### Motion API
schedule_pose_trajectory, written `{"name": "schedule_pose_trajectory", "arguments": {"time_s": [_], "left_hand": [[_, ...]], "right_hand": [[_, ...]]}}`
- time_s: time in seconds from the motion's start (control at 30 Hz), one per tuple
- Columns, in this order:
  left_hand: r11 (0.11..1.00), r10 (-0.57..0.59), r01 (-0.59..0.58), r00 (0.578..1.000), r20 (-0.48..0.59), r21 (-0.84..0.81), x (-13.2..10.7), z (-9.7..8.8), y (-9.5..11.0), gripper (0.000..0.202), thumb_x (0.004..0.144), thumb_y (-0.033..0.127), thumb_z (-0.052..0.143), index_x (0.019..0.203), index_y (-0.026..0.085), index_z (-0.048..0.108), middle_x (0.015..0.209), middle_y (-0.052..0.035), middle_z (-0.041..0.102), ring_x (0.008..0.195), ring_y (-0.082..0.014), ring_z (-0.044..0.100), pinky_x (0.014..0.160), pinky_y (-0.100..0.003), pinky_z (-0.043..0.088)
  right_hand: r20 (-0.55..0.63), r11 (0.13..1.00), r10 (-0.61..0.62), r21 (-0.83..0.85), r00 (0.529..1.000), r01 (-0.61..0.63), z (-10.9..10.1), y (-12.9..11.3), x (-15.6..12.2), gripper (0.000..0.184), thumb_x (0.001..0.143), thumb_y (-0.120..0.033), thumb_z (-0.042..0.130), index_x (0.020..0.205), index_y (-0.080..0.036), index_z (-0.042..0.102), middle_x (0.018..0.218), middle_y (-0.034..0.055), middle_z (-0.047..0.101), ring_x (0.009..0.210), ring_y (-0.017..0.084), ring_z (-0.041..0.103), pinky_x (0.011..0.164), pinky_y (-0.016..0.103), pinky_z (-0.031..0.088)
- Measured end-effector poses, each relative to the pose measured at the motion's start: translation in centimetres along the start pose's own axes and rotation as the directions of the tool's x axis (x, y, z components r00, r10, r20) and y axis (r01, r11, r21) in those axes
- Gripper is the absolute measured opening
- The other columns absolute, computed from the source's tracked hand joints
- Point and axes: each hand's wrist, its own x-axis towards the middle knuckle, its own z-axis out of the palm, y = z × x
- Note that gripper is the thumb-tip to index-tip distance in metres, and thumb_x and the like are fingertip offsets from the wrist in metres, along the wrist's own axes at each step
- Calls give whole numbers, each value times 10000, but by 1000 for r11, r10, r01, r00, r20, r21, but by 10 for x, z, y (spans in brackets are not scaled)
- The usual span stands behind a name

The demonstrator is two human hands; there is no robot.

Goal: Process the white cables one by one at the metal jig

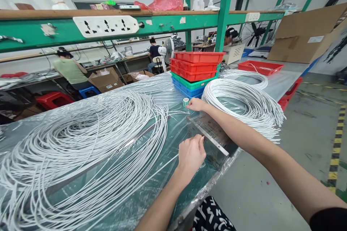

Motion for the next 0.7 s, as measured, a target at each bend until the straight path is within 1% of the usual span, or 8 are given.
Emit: {"name": "schedule_pose_trajectory", "arguments": {"time_s": [0.2, 0.33, 0.4, 0.53, 0.7], "left_hand": [[1000, -4, 4, 1000, 1, 21, -1, 0, 1, 279, 997, 237, 398, 806, 219, 600, 749, -15, 713, 681, -189, 664, 561, -303, 224], [1000, -3, 3, 1000, 16, 27, 0, -1, 2, 276, 997, 232, 390, 815, 220, 597, 752, -13, 710, 677, -188, 659, 557, -303, 224], [1000, -5, 4, 1000, 17, 28, 0, -2, 2, 271, 997, 226, 389, 824, 223, 597, 755, -11, 710, 679, -187, 660, 560, -303, 225], [1000, -6, 5, 1000, 21, 27, -1, -2, 2, 277, 1002, 232, 383, 829, 224, 600, 756, -13, 712, 680, -184, 661, 561, -304, 227], [999, -5, 4, 1000, 18, 40, -1, -1, 2, 282, 1003, 244, 389, 821, 224, 603, 744, -13, 712, 688, -188, 671, 563, -304, 230]], "right_hand": [[-9, 1000, 0, -10, 1000, -1, 1, 0, 1, 364, 909, -359, 524, 606, -175, 607, 599, 13, 547, 631, 133, 516, 550, 245, 287], [-18, 1000, -3, 19, 1000, 3, -1, -1, -1, 390, 905, -353, 547, 554, -181, 545, 562, 4, 517, 618, 131, 524, 549, 239, 301], [9, 998, -3, 69, 1000, 2, -3, -3, -3, 400, 897, -349, 565, 538, -186, 503, 513, -11, 475, 569, 126, 518, 541, 231, 315], [91, 975, 6, 220, 996, -26, -4, -4, -4, 415, 889, -366, 585, 540, -197, 435, 437, -47, 384, 431, 112, 471, 482, 223, 331], [101, 959, 14, 281, 995, -42, -3, -2, -2, 430, 885, -368, 594, 539, -202, 400, 417, -59, 341, 393, 112, 459, 450, 221, 340]]}}
